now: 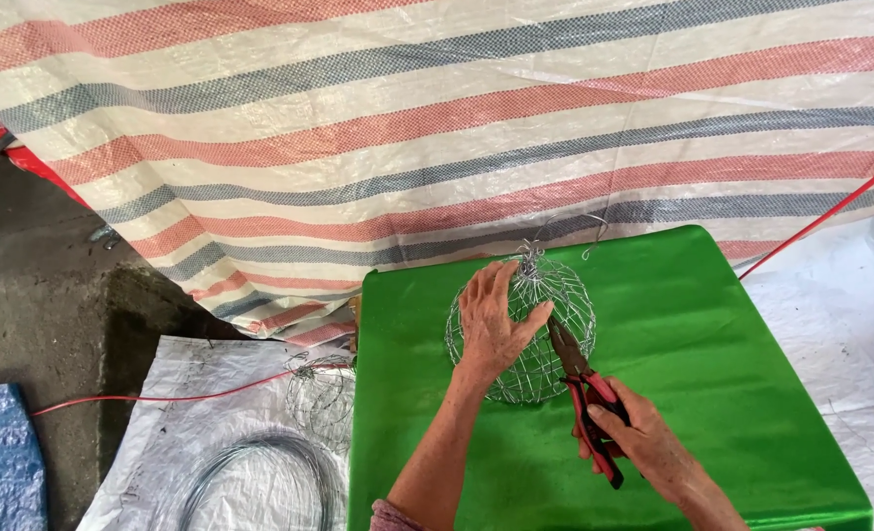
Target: Using wire cutters to trim excess protruding wires from a wire mesh spherical frame
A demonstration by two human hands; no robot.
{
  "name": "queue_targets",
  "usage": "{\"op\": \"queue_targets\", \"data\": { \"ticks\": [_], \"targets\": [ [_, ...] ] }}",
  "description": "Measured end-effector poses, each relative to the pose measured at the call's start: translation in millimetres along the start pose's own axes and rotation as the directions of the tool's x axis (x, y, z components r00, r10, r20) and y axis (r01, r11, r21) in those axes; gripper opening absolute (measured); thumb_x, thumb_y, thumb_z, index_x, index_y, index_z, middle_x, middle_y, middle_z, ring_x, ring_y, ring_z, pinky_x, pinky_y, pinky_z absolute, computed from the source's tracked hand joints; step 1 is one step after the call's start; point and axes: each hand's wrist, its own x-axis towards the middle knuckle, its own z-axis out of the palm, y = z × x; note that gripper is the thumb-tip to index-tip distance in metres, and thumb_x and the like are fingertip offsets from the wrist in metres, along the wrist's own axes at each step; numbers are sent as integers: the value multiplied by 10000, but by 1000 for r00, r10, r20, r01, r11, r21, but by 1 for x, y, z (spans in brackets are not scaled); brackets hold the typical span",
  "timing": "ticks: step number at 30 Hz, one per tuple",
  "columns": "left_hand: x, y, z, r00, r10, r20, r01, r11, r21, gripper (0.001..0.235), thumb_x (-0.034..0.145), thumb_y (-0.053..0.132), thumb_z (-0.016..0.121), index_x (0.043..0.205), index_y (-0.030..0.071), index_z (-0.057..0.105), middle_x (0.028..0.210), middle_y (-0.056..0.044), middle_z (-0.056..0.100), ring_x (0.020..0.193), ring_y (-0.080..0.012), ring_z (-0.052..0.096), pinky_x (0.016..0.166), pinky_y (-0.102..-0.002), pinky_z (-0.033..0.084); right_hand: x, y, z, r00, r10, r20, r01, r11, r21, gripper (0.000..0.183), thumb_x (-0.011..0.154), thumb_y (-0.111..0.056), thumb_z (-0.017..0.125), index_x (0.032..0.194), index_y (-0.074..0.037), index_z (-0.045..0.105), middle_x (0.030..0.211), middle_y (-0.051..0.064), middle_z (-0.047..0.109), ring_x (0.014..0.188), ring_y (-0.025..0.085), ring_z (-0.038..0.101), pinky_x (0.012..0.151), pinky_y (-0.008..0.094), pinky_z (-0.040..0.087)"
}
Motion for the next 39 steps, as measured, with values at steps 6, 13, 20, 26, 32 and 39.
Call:
{"op": "queue_targets", "data": {
  "ticks": [6, 13, 20, 26, 32, 39],
  "targets": [
    [0, -2, 3, 1000, 9, -11, -9, 1000, 20, 780, 917, 712, 517, 1422, 119, 536, 1381, -129, 570, 1268, -339, 547, 1026, -596, 438, -1, -7, -7, 994, -74, 77, 73, 997, 14, 344, 953, -181, 606, 1215, 42, 612, 716, 279, 735, 561, 360, 728, 455, 451, 607],
    [3, 2, 1, 1000, 5, -15, -4, 1000, 29, 744, 900, 695, 561, 1391, 136, 551, 1336, -98, 584, 1229, -318, 562, 961, -558, 475, -32, -30, 10, 989, 125, -75, -107, 970, 216, 464, 963, -89, 555, 1399, 69, 578, 1022, 397, 725, 828, 515, 725, 782, 620, 629],
    [1, -9, 10, 1000, 3, -19, -2, 999, 51, 841, 869, 786, 494, 1405, 138, 513, 1345, -122, 595, 1217, -303, 562, 1004, -555, 470, -53, -8, 7, 982, 103, -156, -72, 979, 190, 399, 987, -68, 531, 1345, 96, 597, 989, 410, 737, 811, 507, 731, 737, 605, 628],
    [1, -7, 5, 1000, -22, 11, 22, 999, 32, 834, 868, 768, 519, 1431, 153, 489, 1378, -124, 569, 1256, -306, 545, 1047, -567, 448, -55, 8, 19, 976, 131, -171, -92, 972, 217, 410, 979, -61, 548, 1362, 64, 621, 1025, 378, 759, 851, 519, 769, 753, 583, 627],
    [2, -7, 6, 999, -34, 13, 33, 999, 37, 839, 865, 771, 517, 1438, 158, 489, 1363, -123, 576, 1257, -312, 545, 1064, -564, 438, -60, -7, 32, 980, 136, -148, -96, 964, 247, 416, 986, -74, 530, 1368, 73, 605, 1047, 381, 762, 897, 509, 758, 778, 593, 627],
    [3, -4, 2, 1000, -18, 12, 18, 1000, 12, 841, 884, 777, 473, 1431, 139, 508, 1383, -139, 589, 1285, -331, 551, 1066, -582, 427, -68, -14, 44, 970, 216, -110, -187, 956, 228, 446, 988, -127, 536, 1403, 27, 593, 1082, 367, 768, 947, 503, 766, 815, 566, 608]
  ]
}}
